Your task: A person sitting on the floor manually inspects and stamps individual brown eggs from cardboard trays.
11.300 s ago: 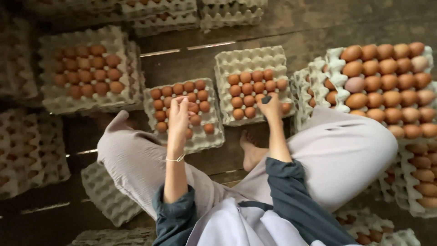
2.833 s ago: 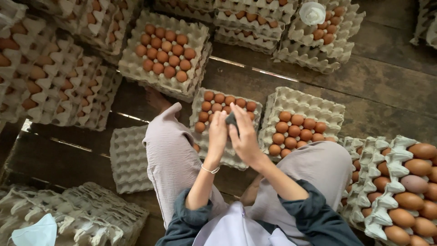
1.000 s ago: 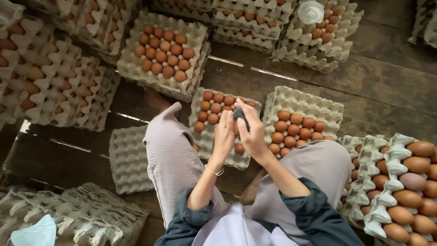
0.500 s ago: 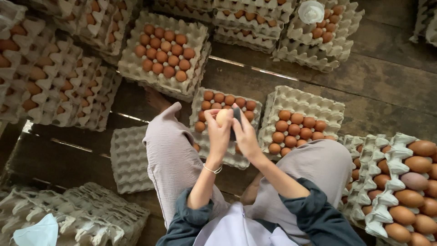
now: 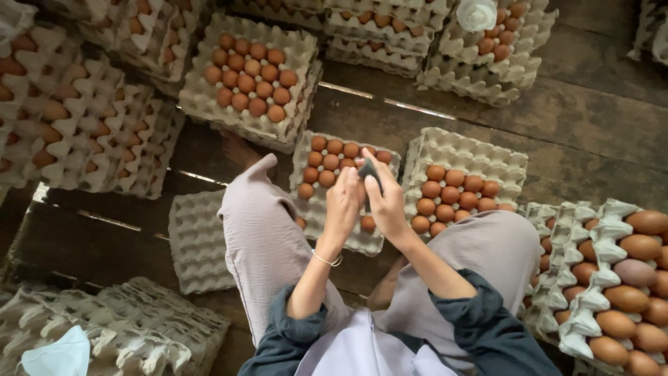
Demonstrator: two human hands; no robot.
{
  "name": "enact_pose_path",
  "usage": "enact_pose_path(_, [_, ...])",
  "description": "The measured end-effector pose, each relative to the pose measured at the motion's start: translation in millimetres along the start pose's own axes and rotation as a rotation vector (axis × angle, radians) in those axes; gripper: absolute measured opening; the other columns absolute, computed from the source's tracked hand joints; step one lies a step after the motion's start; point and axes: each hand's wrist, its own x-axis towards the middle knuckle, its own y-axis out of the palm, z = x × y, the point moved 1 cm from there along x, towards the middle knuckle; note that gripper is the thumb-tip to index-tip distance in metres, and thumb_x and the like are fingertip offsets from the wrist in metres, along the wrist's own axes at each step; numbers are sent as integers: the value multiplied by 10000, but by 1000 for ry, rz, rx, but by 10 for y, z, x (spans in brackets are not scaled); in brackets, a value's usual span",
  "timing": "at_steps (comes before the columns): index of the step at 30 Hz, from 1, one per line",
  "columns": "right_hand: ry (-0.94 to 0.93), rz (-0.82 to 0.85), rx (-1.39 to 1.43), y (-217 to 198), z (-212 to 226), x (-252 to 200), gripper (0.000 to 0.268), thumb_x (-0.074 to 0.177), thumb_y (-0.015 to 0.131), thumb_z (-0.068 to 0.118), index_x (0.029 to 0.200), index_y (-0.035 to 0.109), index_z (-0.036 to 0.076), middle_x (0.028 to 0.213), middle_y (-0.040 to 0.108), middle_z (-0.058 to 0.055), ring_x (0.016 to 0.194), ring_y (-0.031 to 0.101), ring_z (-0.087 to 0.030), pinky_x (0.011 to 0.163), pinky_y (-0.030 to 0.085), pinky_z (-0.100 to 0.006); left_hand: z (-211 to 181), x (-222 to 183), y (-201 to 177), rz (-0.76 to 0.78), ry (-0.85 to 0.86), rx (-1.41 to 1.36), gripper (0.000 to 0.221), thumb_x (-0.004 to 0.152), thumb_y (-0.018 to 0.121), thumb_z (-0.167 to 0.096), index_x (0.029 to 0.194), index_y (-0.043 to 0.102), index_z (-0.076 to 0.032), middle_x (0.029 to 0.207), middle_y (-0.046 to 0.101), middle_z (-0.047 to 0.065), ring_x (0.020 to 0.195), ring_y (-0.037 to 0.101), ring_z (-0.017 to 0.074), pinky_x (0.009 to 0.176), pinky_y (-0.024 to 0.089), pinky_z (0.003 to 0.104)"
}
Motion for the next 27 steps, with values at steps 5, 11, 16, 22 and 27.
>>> enact_pose_path(5, [319,15,119,12,-11,-47,430,1070,439,231,1449,583,87,1315,672,-147,1189,600,-195,1079,456,-430,233,76,102,1,-62,-14,394,870,674,-549,1089,593,-232,1009,748,154,976,724,331,828,571,444])
enact_pose_path(11, [387,24,26,-1,171,-90,469,1072,456,295,1495,527,107,1358,638,-214,1235,616,-272,1076,451,-467,373,228,146,-132,-59,-64,477,835,759,-520,1145,530,-240,996,756,115,939,726,273,790,569,401])
enact_pose_path(16, [99,-35,-69,-24,233,-199,461,1067,469,161,1512,498,45,1384,620,-202,1247,616,-346,1052,480,-491,409,210,191,-134,-98,-145,354,945,649,-490,1086,556,-180,958,731,182,936,695,303,840,537,439])
enact_pose_path(22, [-288,-64,-404,-198,166,-286,450,1024,539,95,1455,522,-35,1465,513,-218,1371,509,-380,1154,413,-480,229,121,265,64,63,-195,418,1097,424,-408,937,645,-91,962,683,147,967,545,220,931,463,399])
enact_pose_path(27, [-97,-104,-200,-306,20,-378,455,1058,430,106,1496,495,3,1406,569,-190,1334,543,-358,1131,422,-470,-137,-12,258,347,-186,232,632,1033,230,-548,1283,665,-164,1278,674,233,1297,562,384,1119,393,513])
